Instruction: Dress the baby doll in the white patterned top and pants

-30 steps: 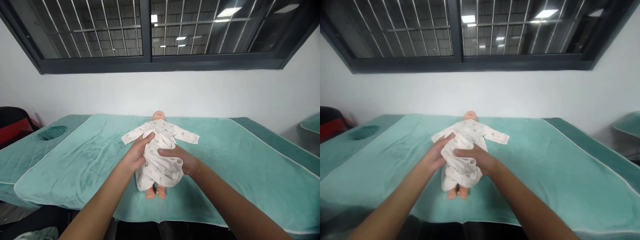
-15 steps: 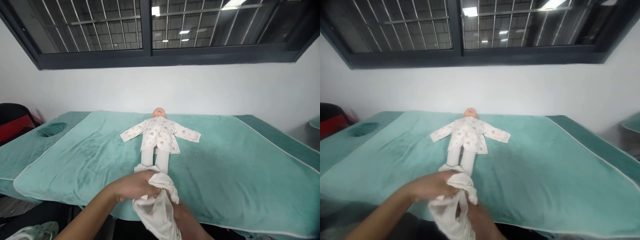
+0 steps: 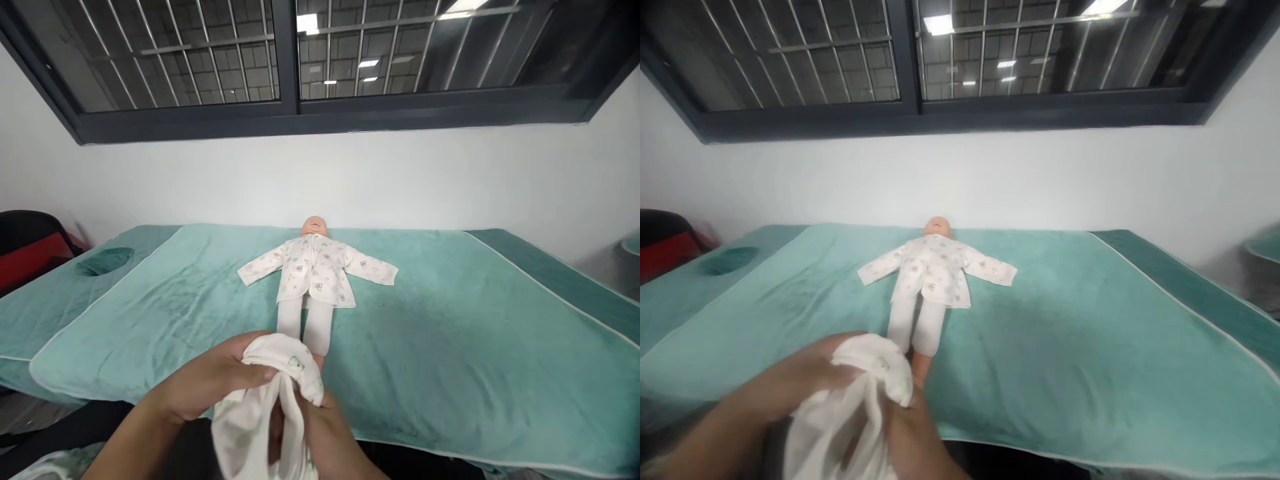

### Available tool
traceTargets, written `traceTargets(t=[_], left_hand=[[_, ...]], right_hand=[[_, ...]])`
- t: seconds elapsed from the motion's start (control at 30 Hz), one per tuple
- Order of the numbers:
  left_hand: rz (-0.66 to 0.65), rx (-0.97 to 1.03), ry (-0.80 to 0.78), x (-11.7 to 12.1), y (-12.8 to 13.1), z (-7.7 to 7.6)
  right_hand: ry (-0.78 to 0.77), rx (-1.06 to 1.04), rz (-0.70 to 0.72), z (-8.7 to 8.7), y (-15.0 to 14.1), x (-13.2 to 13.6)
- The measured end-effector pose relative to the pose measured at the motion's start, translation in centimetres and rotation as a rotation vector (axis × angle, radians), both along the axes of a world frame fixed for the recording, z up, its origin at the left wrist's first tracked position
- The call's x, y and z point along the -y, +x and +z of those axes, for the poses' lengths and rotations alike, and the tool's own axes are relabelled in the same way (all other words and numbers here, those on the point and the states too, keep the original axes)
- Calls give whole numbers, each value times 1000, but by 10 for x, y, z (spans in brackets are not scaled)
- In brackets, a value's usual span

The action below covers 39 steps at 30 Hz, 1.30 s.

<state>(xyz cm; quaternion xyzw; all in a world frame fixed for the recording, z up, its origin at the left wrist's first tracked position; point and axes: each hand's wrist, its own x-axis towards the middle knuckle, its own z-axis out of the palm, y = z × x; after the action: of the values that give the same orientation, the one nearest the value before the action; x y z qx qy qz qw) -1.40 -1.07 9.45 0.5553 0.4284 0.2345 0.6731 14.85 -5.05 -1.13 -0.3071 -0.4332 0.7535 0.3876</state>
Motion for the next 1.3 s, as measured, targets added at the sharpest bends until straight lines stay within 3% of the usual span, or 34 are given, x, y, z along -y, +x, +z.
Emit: traceTargets(t=[0.13, 0.23, 0.33, 0.5, 0.63, 0.7, 0.77, 0.87, 1.0, 1.1, 1.23, 1.3], left_hand=[[5, -353, 238, -11, 19, -19], [-59, -524, 359, -16, 35, -37], [-101, -545, 403, -17, 45, -48], [-112, -321, 253, -27, 47, -40], [-219, -64, 81, -40, 50, -25], [-283, -50, 88, -44, 53, -20], [-303, -120, 199, -46, 57, -19], [-208, -274, 456, -48, 60, -28], [138, -500, 687, -60, 63, -41], [233, -490, 677, -70, 65, -43], [239, -279, 542, -75, 65, -37], [203, -185, 472, -73, 62, -36]], right_hand=[[14, 259, -266, 0, 39, -12], [183, 530, -328, -14, 65, -14], [304, 672, -334, -28, 77, -13], [349, 489, -421, -22, 82, -27], [263, 318, -474, -10, 87, -48], [198, 269, -496, -8, 89, -55], [142, 226, -486, -7, 90, -59], [103, 142, -404, -3, 89, -57], [149, 106, -362, 0, 89, -57], [275, 215, -364, -2, 95, -69], [363, 446, -479, -6, 111, -94], [363, 458, -476, -8, 117, -104]])
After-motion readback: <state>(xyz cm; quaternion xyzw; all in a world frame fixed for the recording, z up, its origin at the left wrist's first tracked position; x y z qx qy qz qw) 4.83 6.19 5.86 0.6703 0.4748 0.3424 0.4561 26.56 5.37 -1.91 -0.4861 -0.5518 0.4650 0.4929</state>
